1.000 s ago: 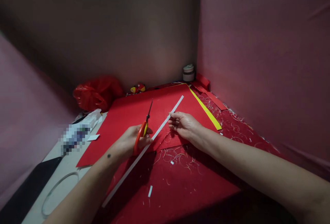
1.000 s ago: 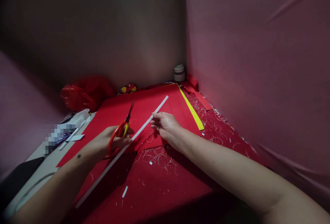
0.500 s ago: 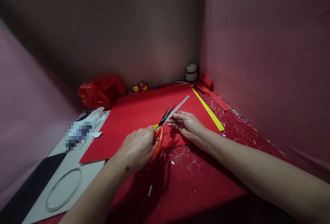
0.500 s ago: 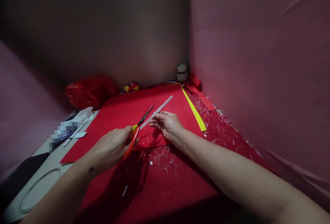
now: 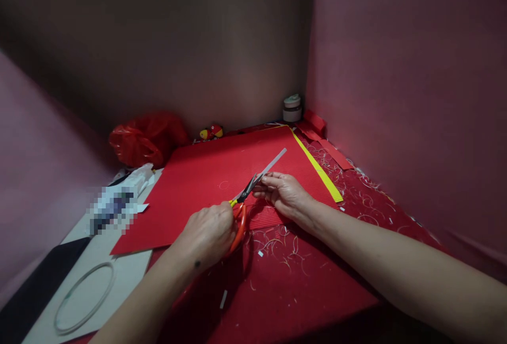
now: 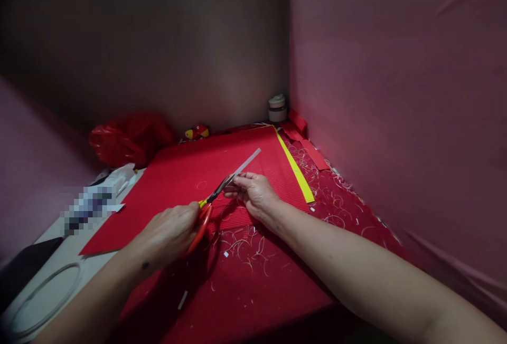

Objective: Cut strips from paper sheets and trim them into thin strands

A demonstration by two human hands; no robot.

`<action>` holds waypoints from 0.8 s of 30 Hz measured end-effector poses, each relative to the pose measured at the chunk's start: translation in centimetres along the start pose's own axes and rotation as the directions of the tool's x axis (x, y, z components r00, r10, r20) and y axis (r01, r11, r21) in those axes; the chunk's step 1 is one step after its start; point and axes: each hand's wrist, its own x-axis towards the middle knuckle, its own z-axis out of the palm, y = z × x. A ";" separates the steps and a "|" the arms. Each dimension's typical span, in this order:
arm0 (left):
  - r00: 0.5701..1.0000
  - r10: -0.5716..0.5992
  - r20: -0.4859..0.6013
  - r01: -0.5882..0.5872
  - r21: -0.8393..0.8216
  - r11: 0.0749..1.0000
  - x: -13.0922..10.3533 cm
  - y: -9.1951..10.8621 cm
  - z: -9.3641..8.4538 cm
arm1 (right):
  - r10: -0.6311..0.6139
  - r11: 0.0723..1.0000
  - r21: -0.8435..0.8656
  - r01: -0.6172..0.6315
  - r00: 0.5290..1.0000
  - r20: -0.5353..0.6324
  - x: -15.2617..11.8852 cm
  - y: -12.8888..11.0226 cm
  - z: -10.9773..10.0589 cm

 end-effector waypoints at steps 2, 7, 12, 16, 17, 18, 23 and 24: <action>1.000 -0.006 0.002 0.006 -0.004 1.000 0.1 0.1 0.1 | 0.016 1.000 -0.009 -0.016 1.000 -0.017 -0.1 -0.1 0.1; 1.000 -0.013 -0.004 0.013 -0.009 1.000 0.1 0.3 0.2 | 0.045 0.999 -0.021 -0.047 0.997 -0.056 -0.3 -0.3 0.4; 1.000 -0.023 -0.002 0.023 -0.003 1.000 0.2 0.4 0.0 | 0.031 0.999 -0.011 -0.032 0.998 -0.047 -0.3 -0.3 0.4; 1.000 -0.031 0.005 0.031 -0.003 1.000 0.3 0.6 -0.1 | 0.035 0.999 0.006 -0.034 0.999 -0.026 -0.3 -0.1 0.3; 1.000 -0.030 0.004 0.030 -0.005 1.000 0.3 0.6 -0.1 | 0.034 0.999 0.008 -0.034 0.999 -0.018 -0.3 -0.1 0.2; 1.000 -0.028 0.003 0.028 -0.007 1.000 0.3 0.6 -0.1 | 0.034 0.999 0.008 -0.033 0.999 -0.010 -0.2 -0.1 0.2; 1.000 -0.023 0.008 0.023 0.014 1.000 0.1 0.5 0.0 | 0.030 1.000 -0.003 -0.030 1.000 0.004 -0.2 -0.1 0.1; 1.000 -0.022 0.011 0.022 0.024 0.999 0.1 0.4 0.1 | 0.032 0.999 -0.008 -0.032 0.999 0.003 -0.2 -0.1 0.1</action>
